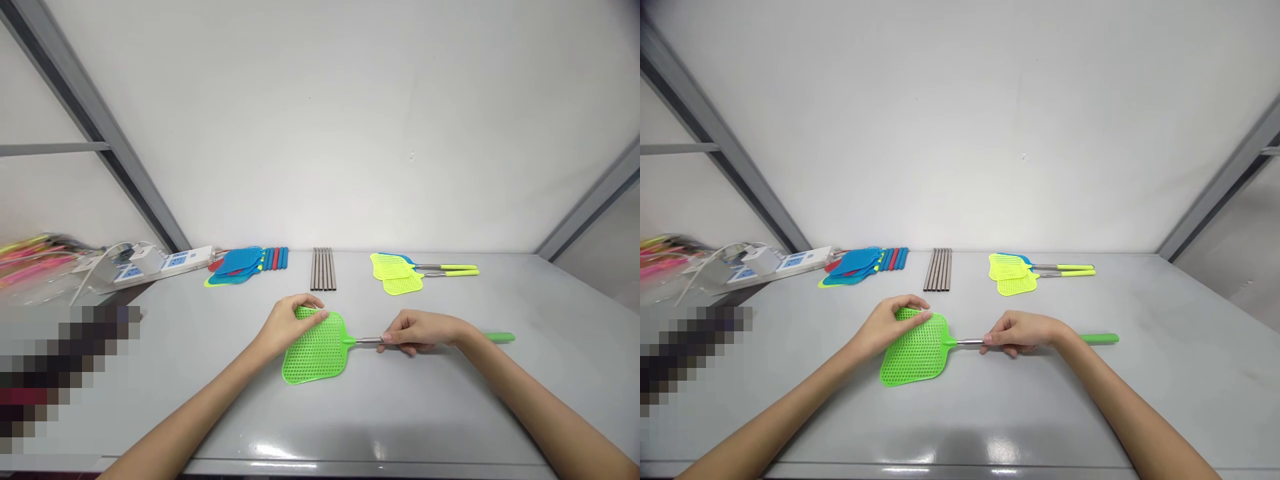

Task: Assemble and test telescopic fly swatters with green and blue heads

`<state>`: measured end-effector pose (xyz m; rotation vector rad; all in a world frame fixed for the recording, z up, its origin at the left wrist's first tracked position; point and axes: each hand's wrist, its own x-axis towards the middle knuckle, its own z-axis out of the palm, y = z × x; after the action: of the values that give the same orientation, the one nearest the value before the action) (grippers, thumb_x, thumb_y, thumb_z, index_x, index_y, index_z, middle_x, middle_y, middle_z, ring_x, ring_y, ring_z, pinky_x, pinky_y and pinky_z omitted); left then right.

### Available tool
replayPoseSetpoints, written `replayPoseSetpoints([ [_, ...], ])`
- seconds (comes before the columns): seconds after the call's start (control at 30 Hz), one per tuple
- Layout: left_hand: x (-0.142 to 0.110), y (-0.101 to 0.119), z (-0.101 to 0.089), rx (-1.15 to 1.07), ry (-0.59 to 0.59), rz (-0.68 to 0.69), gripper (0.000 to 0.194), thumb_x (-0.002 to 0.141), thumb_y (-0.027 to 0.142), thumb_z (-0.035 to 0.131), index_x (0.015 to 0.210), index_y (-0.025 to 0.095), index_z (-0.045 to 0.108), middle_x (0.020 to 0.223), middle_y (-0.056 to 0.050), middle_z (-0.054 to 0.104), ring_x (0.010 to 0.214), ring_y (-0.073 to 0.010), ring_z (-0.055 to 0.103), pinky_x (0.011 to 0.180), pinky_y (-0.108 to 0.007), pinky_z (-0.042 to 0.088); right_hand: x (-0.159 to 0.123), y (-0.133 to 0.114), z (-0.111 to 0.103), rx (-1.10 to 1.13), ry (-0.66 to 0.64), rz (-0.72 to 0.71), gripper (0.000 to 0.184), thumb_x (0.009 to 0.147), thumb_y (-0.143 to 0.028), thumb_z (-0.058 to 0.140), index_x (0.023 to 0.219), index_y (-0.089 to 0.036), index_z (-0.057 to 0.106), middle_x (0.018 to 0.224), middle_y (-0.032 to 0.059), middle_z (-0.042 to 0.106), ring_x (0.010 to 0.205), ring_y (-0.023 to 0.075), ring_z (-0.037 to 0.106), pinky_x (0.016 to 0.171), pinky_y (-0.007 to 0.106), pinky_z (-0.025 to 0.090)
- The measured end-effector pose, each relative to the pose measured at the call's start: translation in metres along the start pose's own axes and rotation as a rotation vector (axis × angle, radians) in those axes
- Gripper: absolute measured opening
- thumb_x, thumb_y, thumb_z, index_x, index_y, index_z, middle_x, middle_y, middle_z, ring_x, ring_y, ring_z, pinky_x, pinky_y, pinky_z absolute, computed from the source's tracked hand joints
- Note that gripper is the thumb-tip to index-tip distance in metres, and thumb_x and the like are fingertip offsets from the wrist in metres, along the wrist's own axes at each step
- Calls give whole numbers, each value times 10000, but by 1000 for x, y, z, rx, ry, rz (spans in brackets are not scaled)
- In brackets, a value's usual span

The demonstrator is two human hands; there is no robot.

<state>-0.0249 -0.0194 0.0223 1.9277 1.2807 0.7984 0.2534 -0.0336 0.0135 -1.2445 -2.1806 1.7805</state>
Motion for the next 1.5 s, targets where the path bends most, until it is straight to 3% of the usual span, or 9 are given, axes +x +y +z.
replayPoseSetpoints([
  [0.47,-4,-2,16,412,117,344,193,841,331,472,822,201,614,847,-19,606,823,-186,538,785,-357,370,0,-5,3,-22,31,22,476,805,-526,462,958,-128,672,472,-52,420,356,37,271,331,184,187],
  [0.77,-5,-2,20,507,134,451,192,864,226,414,942,194,586,932,-49,566,885,-192,512,808,-368,371,1,-4,3,-10,28,18,469,802,-521,469,959,-128,671,473,-56,421,349,34,274,331,184,196],
  [1.0,-9,-1,17,538,56,519,323,839,138,397,1120,225,531,1111,-51,539,1039,-198,467,906,-375,326,-1,-2,1,52,1,23,457,783,-526,501,958,-139,668,501,-58,396,373,38,294,326,178,206],
  [1.2,-11,0,17,543,6,538,411,785,75,394,1147,221,525,1170,-60,510,1084,-205,439,922,-378,304,0,1,-1,83,4,31,449,779,-522,509,952,-138,666,511,-56,401,370,36,287,318,176,202],
  [1.5,-16,6,16,560,-159,558,592,635,23,394,1189,209,488,1211,-68,482,1131,-218,408,964,-396,226,-1,2,-1,94,-2,31,440,786,-518,501,959,-146,663,509,-58,405,366,31,282,322,173,198],
])
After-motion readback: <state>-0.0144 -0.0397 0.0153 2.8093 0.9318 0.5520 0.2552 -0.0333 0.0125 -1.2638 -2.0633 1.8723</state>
